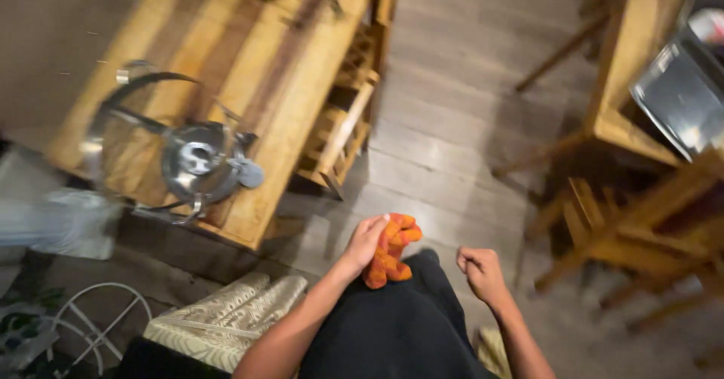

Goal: Polishing metal trays and chafing dish stands with a cloth.

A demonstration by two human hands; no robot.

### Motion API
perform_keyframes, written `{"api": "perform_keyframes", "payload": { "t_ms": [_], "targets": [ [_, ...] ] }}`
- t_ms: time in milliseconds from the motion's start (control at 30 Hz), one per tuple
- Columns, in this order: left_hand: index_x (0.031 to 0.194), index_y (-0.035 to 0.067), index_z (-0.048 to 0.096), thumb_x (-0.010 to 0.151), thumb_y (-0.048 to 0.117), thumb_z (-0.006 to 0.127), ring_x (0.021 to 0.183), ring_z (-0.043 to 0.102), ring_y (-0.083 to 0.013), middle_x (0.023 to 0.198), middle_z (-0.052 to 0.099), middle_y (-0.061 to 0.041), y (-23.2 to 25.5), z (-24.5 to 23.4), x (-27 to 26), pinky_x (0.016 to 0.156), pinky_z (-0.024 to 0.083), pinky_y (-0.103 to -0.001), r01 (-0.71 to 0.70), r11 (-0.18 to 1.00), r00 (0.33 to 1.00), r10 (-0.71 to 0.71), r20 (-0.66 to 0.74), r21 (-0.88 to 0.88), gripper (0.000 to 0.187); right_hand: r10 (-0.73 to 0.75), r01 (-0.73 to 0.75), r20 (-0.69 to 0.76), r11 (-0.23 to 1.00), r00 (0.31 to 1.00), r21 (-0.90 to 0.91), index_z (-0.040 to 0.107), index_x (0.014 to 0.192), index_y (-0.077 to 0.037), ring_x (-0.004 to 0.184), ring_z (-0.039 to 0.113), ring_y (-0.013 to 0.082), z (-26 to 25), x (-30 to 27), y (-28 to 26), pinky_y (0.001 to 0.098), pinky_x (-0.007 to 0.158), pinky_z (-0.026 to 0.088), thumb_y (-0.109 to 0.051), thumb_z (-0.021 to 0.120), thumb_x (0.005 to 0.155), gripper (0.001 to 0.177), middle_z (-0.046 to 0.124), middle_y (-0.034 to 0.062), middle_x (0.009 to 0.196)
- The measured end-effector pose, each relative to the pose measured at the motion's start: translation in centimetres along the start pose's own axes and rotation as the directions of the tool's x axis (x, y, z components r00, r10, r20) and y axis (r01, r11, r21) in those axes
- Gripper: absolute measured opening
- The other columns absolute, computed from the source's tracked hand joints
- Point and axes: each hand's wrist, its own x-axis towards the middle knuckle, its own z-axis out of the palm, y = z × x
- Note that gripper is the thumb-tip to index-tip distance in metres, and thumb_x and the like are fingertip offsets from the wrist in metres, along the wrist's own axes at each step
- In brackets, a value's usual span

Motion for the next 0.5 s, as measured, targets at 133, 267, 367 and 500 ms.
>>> {"api": "perform_keyframes", "payload": {
  "t_ms": [133, 267, 367, 500],
  "targets": [
    [0.114, -0.004, 0.073, 0.108, 0.030, 0.052, 0.082, 0.066, -0.0118, 0.097, 0.074, -0.007, -0.4, -1.8, 0.6, 0.076, 0.053, -0.027, -0.144, 0.986, 0.982, 0.153, -0.109, 0.086, 0.040, -0.097, 0.102, 0.095, 0.993, 0.991, -0.051, 0.048, 0.066, 0.000, 0.049, 0.045, 0.0328, 0.6, 5.2, -1.1, 0.0395, 0.052, 0.039, 0.000, 0.049, 0.066, 0.001, 0.042, 0.0189, 0.058],
    [0.111, -0.005, 0.073, 0.109, 0.028, 0.055, 0.084, 0.063, -0.0101, 0.096, 0.071, -0.005, 0.5, -2.1, 0.9, 0.076, 0.050, -0.027, -0.223, 0.973, 0.935, 0.230, -0.269, 0.059, 0.038, -0.257, 0.265, 0.183, 0.964, 0.949, -0.017, 0.053, 0.067, -0.002, 0.053, 0.054, 0.0332, 3.6, 7.9, -2.6, 0.0406, 0.052, 0.044, -0.002, 0.049, 0.061, 0.007, 0.051, 0.0168, 0.057],
    [0.111, -0.003, 0.072, 0.105, 0.029, 0.052, 0.088, 0.067, -0.0100, 0.099, 0.074, -0.004, 4.5, -0.1, 1.0, 0.081, 0.053, -0.026, -0.198, 0.980, 0.947, 0.189, -0.259, -0.010, 0.038, -0.335, 0.339, 0.174, 0.941, 0.926, 0.007, 0.052, 0.068, -0.002, 0.057, 0.056, 0.0345, 4.7, 7.9, -3.4, 0.0411, 0.054, 0.045, -0.004, 0.051, 0.063, 0.006, 0.053, 0.0162, 0.058],
    [0.113, -0.001, 0.073, 0.104, 0.031, 0.049, 0.092, 0.069, -0.0105, 0.103, 0.076, -0.004, 2.4, -0.3, 7.4, 0.086, 0.055, -0.026, -0.167, 0.981, 0.980, 0.177, -0.096, 0.097, 0.041, -0.201, 0.199, 0.020, 0.977, 0.979, 0.078, 0.052, 0.062, -0.004, 0.049, 0.052, 0.0304, 5.7, 5.3, 3.8, 0.0403, 0.050, 0.040, -0.006, 0.052, 0.068, 0.005, 0.050, 0.0146, 0.054]
  ]
}}
